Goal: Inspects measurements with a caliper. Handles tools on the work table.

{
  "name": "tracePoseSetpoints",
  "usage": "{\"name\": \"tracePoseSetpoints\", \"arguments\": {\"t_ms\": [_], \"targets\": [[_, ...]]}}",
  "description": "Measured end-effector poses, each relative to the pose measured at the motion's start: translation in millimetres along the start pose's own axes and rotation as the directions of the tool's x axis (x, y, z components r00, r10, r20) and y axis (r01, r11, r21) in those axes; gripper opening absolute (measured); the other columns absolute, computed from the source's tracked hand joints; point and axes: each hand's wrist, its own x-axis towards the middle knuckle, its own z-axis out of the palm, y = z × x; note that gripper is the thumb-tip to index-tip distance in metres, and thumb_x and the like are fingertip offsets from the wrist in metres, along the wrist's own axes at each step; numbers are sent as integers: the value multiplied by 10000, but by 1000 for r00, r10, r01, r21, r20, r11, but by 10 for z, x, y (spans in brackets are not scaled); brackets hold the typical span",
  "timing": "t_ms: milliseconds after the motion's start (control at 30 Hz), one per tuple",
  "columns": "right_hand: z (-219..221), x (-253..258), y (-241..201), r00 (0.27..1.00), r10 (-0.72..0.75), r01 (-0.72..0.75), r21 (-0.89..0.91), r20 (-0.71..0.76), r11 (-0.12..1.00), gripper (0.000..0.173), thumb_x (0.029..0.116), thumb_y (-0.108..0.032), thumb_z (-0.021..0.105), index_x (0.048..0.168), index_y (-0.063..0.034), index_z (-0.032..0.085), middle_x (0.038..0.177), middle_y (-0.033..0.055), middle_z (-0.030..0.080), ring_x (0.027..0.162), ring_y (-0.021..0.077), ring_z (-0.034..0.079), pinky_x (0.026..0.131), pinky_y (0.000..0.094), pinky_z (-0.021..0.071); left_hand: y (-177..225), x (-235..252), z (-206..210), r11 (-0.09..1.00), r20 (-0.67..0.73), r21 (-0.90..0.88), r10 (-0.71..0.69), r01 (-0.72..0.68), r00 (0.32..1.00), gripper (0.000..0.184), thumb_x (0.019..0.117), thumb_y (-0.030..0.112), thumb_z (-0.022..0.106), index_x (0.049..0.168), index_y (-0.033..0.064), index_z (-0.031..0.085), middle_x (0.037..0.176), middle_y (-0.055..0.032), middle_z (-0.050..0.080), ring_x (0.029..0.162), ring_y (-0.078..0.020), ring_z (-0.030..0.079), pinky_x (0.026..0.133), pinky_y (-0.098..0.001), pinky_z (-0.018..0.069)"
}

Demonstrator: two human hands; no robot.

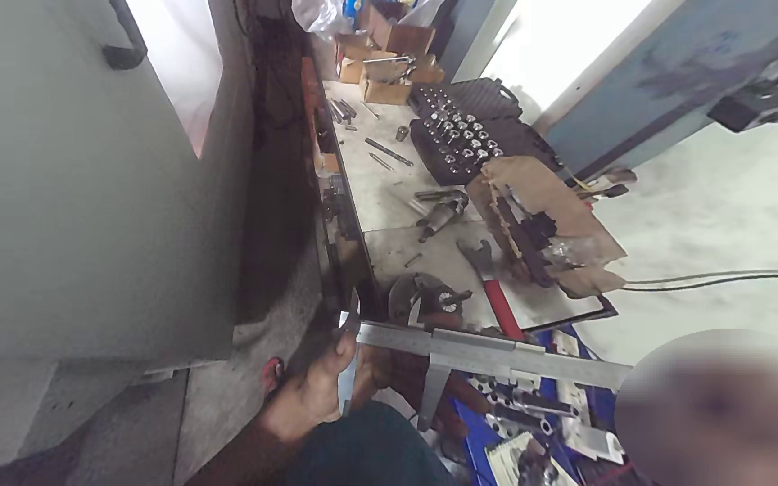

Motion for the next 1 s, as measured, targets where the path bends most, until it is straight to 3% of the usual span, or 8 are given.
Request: {"name": "tracePoseSetpoints", "arguments": {"t_ms": [267,467,600,700,833,1000], "targets": [[-15,-61,25,1000,15,-15,-2,-18,1000,341,867,-356,741,830,-20,691,684,147,646,561,191,530,551,376,410,-18,23,34,1000,-73,17,25,-24,997,863,882,743,558,1477,117,541,1295,-106,682,1177,-194,663,1002,-385,544],[-15,-114,57,999,22,-22,1,-28,1000,337,869,-354,738,836,-22,697,704,151,661,564,189,541,545,374,417,-15,113,40,999,31,29,-28,27,999,980,889,781,492,1547,57,432,1364,-251,612,1189,-375,651,989,-503,555],[-12,-134,73,999,21,-21,1,-41,1000,338,870,-351,734,834,-17,697,696,150,657,559,186,533,545,371,411,-12,121,50,999,17,31,-4,3,1000,929,911,751,496,1526,56,465,1349,-214,635,1186,-324,661,1002,-464,552],[-11,-134,57,999,33,-33,-3,-42,999,344,867,-352,736,834,-12,695,693,154,652,557,192,530,547,375,410,-34,87,43,999,-60,28,22,-20,998,864,893,742,546,1470,98,541,1306,-134,673,1177,-230,665,992,-406,553],[1,-134,70,999,37,-37,-7,-31,999,341,868,-353,736,834,-16,699,692,151,653,555,195,533,546,381,412,-32,122,24,1000,14,20,-17,17,1000,977,896,770,497,1538,35,434,1353,-264,612,1191,-391,646,996,-522,549],[3,-107,60,999,38,-38,0,-18,999,339,869,-342,737,838,-6,702,695,156,653,561,208,537,554,394,416,-39,93,10,999,6,24,-46,45,999,1003,883,790,491,1545,39,426,1349,-274,611,1200,-414,635,998,-546,542]]}}
